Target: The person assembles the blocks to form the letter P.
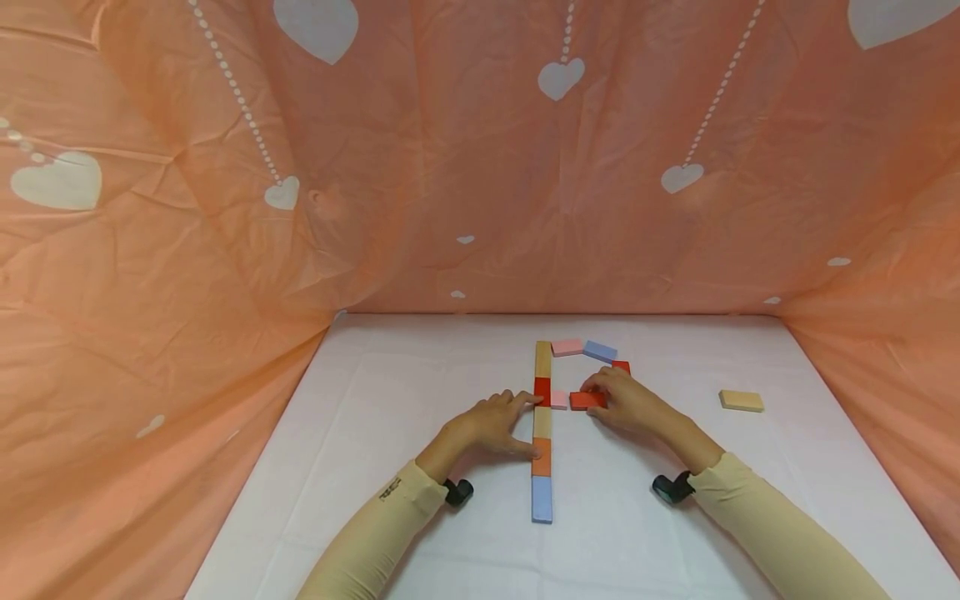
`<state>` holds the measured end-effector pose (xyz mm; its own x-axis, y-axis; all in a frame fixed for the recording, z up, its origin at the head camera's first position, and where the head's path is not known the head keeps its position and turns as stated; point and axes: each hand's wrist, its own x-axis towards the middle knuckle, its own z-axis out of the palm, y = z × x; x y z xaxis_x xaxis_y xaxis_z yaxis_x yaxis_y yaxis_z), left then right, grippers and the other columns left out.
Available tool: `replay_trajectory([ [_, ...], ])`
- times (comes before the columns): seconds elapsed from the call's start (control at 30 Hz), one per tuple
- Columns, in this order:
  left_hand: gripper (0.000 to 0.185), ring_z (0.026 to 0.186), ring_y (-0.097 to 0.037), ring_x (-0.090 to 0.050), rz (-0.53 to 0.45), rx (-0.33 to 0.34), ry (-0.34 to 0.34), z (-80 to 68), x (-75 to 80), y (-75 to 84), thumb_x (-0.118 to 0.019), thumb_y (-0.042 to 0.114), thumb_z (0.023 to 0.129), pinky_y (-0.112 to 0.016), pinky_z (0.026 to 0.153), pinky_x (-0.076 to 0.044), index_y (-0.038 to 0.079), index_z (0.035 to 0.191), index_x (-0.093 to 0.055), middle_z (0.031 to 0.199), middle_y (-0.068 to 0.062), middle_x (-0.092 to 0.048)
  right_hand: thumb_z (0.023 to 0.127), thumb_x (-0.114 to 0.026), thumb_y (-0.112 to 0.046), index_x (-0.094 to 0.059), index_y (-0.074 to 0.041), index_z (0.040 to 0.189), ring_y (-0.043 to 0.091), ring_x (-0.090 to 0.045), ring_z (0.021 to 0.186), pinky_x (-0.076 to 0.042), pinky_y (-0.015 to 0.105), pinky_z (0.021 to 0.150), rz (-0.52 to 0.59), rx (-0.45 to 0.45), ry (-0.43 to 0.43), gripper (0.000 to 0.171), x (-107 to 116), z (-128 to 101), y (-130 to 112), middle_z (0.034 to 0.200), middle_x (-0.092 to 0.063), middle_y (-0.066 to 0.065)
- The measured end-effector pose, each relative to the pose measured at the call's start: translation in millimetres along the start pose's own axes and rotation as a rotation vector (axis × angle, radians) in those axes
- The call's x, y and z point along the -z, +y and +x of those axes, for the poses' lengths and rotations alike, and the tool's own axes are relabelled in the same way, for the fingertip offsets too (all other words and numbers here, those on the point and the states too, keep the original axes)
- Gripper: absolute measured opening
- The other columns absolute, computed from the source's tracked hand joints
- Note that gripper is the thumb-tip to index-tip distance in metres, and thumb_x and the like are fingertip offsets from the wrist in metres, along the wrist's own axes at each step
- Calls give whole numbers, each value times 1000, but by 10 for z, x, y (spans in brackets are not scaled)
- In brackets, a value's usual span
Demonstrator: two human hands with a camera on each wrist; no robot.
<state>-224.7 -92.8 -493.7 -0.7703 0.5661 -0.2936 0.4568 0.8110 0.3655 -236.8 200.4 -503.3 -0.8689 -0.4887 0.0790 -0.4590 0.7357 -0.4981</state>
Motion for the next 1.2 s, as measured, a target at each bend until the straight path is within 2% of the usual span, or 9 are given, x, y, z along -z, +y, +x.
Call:
replay_trajectory([
  [0.4, 95, 121, -26, -57, 22, -23, 11, 2, 4, 6, -82, 63, 87, -46, 109, -49, 28, 164, -39, 134, -9, -58, 93, -84, -13, -75, -5, 118, 26, -57, 103, -56, 50, 95, -11, -4, -8, 28, -18, 26, -7, 107, -66, 5],
  [0.83, 95, 124, -26, -57, 25, -11, 11, 12, -5, 9, -83, 64, 86, -46, 111, -47, 28, 163, -39, 135, -9, -57, 92, -85, -13, -73, -5, 122, 24, -56, 102, -55, 46, 91, 11, -4, -2, 34, -15, 29, -16, 109, -66, 6],
  [0.97, 95, 126, -26, -56, 22, 1, 2, 14, -7, 9, -82, 64, 87, -47, 114, -46, 29, 164, -38, 138, -9, -56, 94, -82, -14, -72, -6, 124, 26, -57, 103, -54, 48, 92, 42, -28, 8, 33, 15, -9, -4, 110, -66, 7],
  [1.07, 96, 128, -27, -55, 15, 5, -2, 5, 0, 15, -82, 63, 87, -48, 115, -45, 29, 165, -38, 139, -9, -56, 95, -80, -13, -73, -6, 125, 28, -57, 108, -53, 51, 98, 65, -54, 26, 31, 41, -60, 20, 112, -65, 6],
  [1.2, 96, 125, -25, -55, 19, -6, 1, -5, 3, 12, -83, 63, 87, -47, 113, -46, 28, 164, -38, 136, -9, -56, 96, -79, -11, -73, -5, 124, 29, -57, 110, -52, 52, 99, 81, -45, 68, 30, 83, -156, 77, 109, -66, 3],
])
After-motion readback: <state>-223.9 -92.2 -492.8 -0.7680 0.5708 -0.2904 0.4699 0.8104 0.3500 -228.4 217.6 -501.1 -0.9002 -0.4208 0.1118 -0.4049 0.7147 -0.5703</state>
